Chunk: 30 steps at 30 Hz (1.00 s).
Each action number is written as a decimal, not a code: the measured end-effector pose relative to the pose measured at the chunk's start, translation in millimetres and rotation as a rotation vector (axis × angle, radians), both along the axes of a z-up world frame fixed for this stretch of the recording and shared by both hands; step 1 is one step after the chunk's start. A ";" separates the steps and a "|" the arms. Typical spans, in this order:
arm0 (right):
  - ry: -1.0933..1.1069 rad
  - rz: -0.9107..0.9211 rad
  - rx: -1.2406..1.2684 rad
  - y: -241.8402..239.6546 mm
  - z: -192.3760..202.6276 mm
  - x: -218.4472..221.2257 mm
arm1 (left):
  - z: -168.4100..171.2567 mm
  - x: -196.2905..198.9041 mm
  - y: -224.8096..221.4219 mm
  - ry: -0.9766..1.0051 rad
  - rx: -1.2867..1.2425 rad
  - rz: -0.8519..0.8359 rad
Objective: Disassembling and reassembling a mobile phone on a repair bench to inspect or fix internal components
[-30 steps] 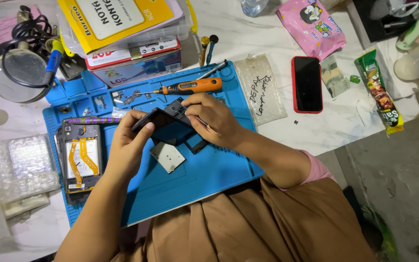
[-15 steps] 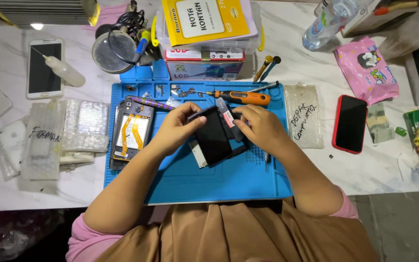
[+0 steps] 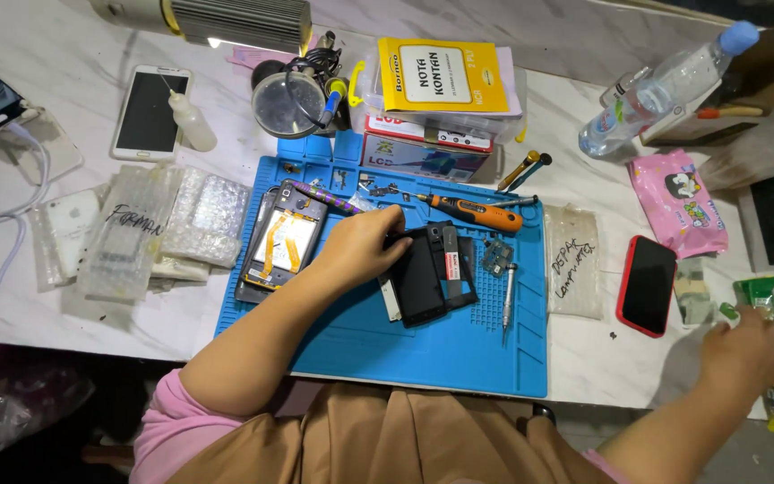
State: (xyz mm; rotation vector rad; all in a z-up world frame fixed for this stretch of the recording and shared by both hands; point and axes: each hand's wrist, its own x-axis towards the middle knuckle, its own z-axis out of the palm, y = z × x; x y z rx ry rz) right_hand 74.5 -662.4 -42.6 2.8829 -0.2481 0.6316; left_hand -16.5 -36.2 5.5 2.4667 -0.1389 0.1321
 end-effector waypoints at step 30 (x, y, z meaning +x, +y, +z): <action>-0.213 0.181 -0.035 -39.2 -53.0 18.7 | -6.3 3.9 4.4 0.014 0.118 -0.034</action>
